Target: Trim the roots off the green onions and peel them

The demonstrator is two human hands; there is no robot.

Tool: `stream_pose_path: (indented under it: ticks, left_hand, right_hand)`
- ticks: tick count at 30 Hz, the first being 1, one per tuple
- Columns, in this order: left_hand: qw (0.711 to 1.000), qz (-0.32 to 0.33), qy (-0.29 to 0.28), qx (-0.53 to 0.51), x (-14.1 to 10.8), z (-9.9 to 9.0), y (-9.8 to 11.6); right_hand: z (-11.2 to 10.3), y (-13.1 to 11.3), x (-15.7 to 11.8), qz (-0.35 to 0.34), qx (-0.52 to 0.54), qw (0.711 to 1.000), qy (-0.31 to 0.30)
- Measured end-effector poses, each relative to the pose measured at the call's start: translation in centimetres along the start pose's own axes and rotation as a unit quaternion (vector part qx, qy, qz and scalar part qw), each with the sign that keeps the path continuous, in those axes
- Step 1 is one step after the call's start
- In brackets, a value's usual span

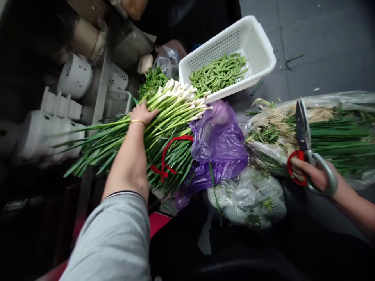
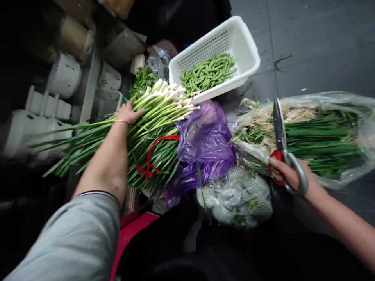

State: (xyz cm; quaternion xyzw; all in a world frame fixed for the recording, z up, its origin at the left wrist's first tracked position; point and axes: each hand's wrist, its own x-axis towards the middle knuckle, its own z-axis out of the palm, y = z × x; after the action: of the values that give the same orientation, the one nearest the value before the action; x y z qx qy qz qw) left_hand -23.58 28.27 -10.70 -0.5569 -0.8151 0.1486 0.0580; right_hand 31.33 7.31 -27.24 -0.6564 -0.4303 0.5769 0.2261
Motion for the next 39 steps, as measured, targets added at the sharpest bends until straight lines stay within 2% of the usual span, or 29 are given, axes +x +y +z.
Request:
stream_pose_path:
  ticks: [2, 3, 5, 6, 8, 10, 11, 13, 15, 17, 19, 21, 23, 24, 26, 28, 31, 32, 34, 36, 39]
  left_hand:
    - [0.998, -0.027, -0.030, -0.039, 0.0, 2.6, 0.4]
    - [0.997, -0.031, -0.040, -0.050, 0.3, 3.1, 0.3]
    - [0.996, -0.013, -0.055, -0.073, 0.8, 2.3, -0.1]
    - [0.996, -0.001, -0.043, -0.077, 0.6, 1.5, -0.1]
    - [0.996, 0.035, 0.047, -0.070, -1.3, -0.4, 0.5]
    - [0.980, 0.107, 0.162, -0.046, -5.5, -1.4, 1.8]
    - [0.971, 0.165, 0.169, -0.028, -8.2, -1.3, 2.6]
    - [0.973, 0.215, 0.087, 0.010, -13.3, 0.0, 3.7]
    - [0.979, 0.191, 0.035, 0.060, -16.7, 2.3, 3.9]
    - [0.987, 0.141, 0.000, 0.080, -17.9, 4.2, 2.9]
    - [0.992, 0.113, -0.015, 0.051, -17.5, 4.7, 1.0]
    - [0.994, 0.102, 0.007, -0.024, -17.2, 3.4, -1.6]
    - [0.985, 0.082, 0.047, -0.143, -18.0, 0.5, -4.4]
    - [0.972, 0.068, 0.052, -0.218, -19.0, -1.2, -5.7]
    - [0.926, 0.052, 0.033, -0.373, -21.8, -4.2, -7.5]
    - [0.886, 0.063, 0.005, -0.460, -25.0, -5.9, -7.8]
    - [0.878, 0.114, -0.041, -0.463, -28.4, -5.6, -5.6]
    - [0.876, 0.126, -0.063, -0.462, -28.9, -5.1, -4.4]
    - [0.852, 0.152, -0.098, -0.492, -29.2, -4.5, -1.1]
    - [0.809, 0.184, -0.118, -0.546, -28.7, -5.1, 3.1]
    - [0.723, 0.247, -0.104, -0.637, -27.4, -7.9, 10.7]
  right_hand:
    - [0.0, -0.5, -0.1, -0.005, -0.122, 0.991, 0.054]
    - [0.2, -0.8, -0.2, -0.005, -0.166, 0.983, 0.072]
    - [0.6, -1.7, -0.4, -0.001, -0.209, 0.975, 0.071]
    - [1.0, -2.1, -0.4, -0.001, -0.214, 0.975, 0.062]
    - [1.5, -2.5, -0.5, -0.006, -0.208, 0.977, 0.045]
    - [1.7, -2.2, -0.5, -0.041, -0.188, 0.981, 0.030]
    - [1.7, -1.8, -0.5, -0.066, -0.181, 0.981, 0.025]
    - [1.5, -0.7, -0.3, -0.119, -0.176, 0.977, 0.013]
    - [1.3, 0.1, -0.3, -0.155, -0.178, 0.972, -0.007]
    - [1.1, 0.4, -0.4, -0.171, -0.180, 0.968, -0.032]
    - [1.1, 0.3, -0.7, -0.180, -0.181, 0.966, -0.043]
    - [1.1, 0.1, -1.0, -0.183, -0.182, 0.965, -0.035]
    - [1.0, 0.1, -1.2, -0.190, -0.178, 0.965, -0.020]
    - [0.9, 0.2, -1.3, -0.194, -0.177, 0.965, -0.017]
    - [0.7, 0.7, -1.3, -0.200, -0.173, 0.964, -0.021]
    - [0.5, 1.1, -1.2, -0.199, -0.170, 0.965, -0.029]
    - [0.4, 1.1, -1.6, -0.193, -0.173, 0.966, -0.022]
    - [0.4, 0.8, -1.8, -0.192, -0.170, 0.966, -0.020]
    - [0.2, 0.2, -2.4, -0.185, -0.153, 0.970, -0.025]
    - [-0.2, -0.4, -2.9, -0.169, -0.124, 0.978, -0.016]
    - [-1.9, -0.8, -3.6, -0.161, -0.084, 0.982, 0.054]
